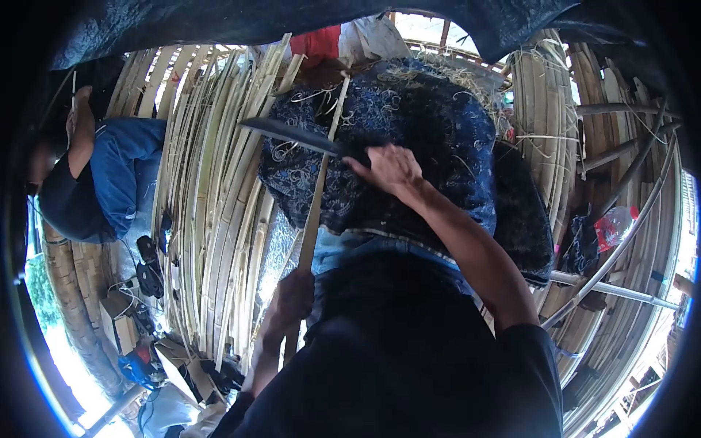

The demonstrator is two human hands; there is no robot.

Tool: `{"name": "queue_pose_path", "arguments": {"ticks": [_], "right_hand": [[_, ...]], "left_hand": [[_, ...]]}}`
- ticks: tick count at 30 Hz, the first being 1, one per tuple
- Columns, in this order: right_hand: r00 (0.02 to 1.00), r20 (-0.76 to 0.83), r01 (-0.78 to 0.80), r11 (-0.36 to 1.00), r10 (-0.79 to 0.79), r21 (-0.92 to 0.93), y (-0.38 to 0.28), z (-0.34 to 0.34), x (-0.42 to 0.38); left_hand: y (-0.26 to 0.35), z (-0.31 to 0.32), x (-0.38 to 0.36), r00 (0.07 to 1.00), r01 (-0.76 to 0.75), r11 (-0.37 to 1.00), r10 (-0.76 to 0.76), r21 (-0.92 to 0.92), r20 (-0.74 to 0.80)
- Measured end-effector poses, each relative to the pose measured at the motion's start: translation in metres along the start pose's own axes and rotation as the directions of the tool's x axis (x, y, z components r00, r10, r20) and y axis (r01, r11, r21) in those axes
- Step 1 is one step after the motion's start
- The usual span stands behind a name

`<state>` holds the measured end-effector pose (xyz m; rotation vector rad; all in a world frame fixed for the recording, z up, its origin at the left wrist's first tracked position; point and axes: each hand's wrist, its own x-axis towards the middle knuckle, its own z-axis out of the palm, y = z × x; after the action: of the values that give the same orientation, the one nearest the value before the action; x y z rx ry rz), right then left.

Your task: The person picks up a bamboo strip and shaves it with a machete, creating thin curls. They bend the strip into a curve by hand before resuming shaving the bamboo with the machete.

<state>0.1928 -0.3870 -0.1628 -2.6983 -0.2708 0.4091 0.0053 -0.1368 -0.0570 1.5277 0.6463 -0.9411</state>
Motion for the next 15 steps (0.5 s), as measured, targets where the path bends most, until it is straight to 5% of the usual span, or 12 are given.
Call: {"name": "queue_pose_path", "arguments": {"ticks": [3, 4, 5, 8, 10, 12, 15], "right_hand": [[0.999, -0.019, 0.031, 0.999, -0.032, -0.036, -0.002, 0.001, -0.006], [0.998, -0.045, 0.044, 0.998, -0.046, -0.053, -0.002, 0.001, -0.004], [0.998, -0.055, 0.005, 1.000, -0.007, -0.029, -0.002, 0.001, -0.001], [0.994, -0.093, -0.061, 0.998, 0.059, -0.020, -0.006, -0.001, 0.003], [0.993, -0.091, -0.072, 0.997, 0.070, -0.025, -0.007, 0.002, 0.002], [0.992, -0.101, -0.079, 0.997, 0.076, -0.026, -0.009, 0.004, 0.006], [0.996, -0.084, -0.019, 0.998, 0.014, -0.063, -0.008, 0.004, 0.002]], "left_hand": [[0.007, -0.001, 0.057, 0.994, -0.106, 0.993, 0.107, 0.051, -0.006], [0.007, 0.000, 0.077, 0.902, -0.398, 0.865, 0.429, 0.305, -0.039], [0.004, 0.001, 0.091, 0.714, -0.597, 0.598, 0.700, 0.536, 0.014], [0.013, 0.012, 0.088, 0.717, -0.423, 0.514, 0.694, 0.746, -0.071], [0.022, 0.026, 0.068, 0.675, -0.442, 0.468, 0.735, 0.765, -0.059], [0.020, 0.033, 0.051, 0.849, -0.264, 0.676, 0.501, 0.688, -0.166], [0.007, 0.031, 0.020, 0.885, -0.214, 0.688, 0.437, 0.693, -0.160]]}}
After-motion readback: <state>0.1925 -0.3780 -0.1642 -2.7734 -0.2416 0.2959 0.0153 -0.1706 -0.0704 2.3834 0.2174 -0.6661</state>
